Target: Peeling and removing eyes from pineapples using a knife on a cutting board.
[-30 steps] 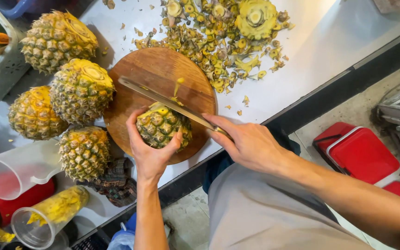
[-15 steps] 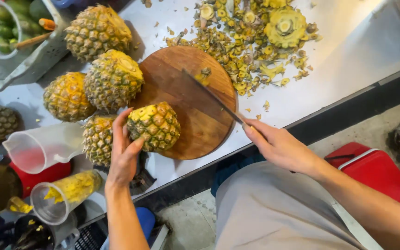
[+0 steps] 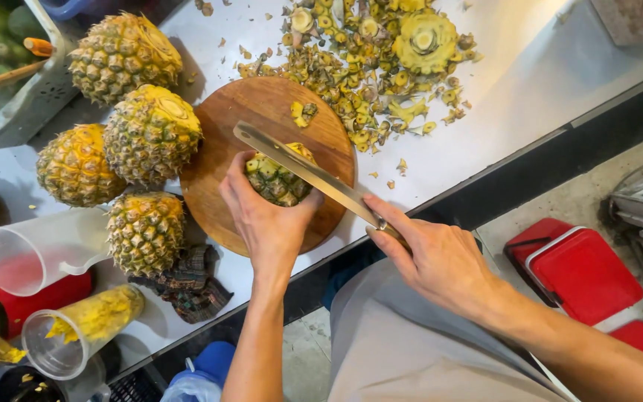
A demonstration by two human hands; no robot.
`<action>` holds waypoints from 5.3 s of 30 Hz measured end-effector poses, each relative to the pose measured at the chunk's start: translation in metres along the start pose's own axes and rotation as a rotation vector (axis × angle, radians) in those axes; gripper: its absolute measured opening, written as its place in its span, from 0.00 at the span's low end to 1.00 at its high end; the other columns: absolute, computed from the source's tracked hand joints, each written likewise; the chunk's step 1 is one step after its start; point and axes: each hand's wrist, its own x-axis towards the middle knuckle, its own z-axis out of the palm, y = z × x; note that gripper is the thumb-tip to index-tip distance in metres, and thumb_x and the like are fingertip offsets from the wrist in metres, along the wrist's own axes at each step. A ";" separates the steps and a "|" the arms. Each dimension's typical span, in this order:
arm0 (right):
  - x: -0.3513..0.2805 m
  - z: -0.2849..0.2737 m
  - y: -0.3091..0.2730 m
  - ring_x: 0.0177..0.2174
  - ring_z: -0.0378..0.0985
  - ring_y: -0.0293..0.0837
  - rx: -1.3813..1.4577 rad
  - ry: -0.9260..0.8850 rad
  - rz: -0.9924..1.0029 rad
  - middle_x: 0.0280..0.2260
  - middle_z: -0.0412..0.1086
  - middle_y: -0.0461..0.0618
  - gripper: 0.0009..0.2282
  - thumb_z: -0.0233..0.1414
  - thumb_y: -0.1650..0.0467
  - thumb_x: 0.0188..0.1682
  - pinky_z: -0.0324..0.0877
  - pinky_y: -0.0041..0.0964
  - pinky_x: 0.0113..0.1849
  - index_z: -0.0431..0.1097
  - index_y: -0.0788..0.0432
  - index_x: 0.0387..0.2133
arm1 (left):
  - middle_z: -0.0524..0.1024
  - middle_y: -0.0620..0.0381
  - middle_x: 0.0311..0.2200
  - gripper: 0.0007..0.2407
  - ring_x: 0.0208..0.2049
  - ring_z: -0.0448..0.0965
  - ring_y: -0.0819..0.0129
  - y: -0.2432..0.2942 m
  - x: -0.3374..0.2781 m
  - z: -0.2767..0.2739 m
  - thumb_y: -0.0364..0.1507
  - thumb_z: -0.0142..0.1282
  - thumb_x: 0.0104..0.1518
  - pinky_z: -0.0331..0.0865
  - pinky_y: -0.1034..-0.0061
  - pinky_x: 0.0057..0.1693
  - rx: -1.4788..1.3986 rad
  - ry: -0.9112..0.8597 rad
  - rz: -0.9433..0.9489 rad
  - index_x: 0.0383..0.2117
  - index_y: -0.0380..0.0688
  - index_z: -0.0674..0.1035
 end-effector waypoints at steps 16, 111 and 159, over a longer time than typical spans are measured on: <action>0.004 0.002 0.011 0.33 0.81 0.67 -0.038 -0.066 0.032 0.30 0.78 0.55 0.23 0.40 0.55 0.52 0.75 0.62 0.34 0.57 0.30 0.63 | 0.67 0.44 0.50 0.39 0.57 0.71 0.37 -0.015 0.000 -0.003 0.31 0.76 0.29 0.60 0.47 0.64 -0.073 0.019 0.064 0.56 0.55 0.69; 0.040 0.005 -0.014 0.30 0.81 0.67 -0.008 -0.132 -0.037 0.25 0.77 0.56 0.22 0.39 0.56 0.53 0.76 0.59 0.33 0.57 0.32 0.63 | 0.71 0.45 0.54 0.40 0.58 0.71 0.54 -0.080 0.020 -0.020 0.34 0.78 0.31 0.60 0.53 0.65 -0.315 -0.125 0.092 0.57 0.51 0.67; 0.042 -0.017 0.094 0.12 0.57 0.39 0.990 -0.700 0.204 0.15 0.59 0.51 0.15 0.42 0.63 0.59 0.53 0.34 0.13 0.64 0.62 0.28 | 0.61 0.44 0.63 0.43 0.64 0.66 0.47 -0.074 0.007 -0.048 0.28 0.77 0.36 0.66 0.59 0.69 0.013 -0.185 0.601 0.62 0.45 0.60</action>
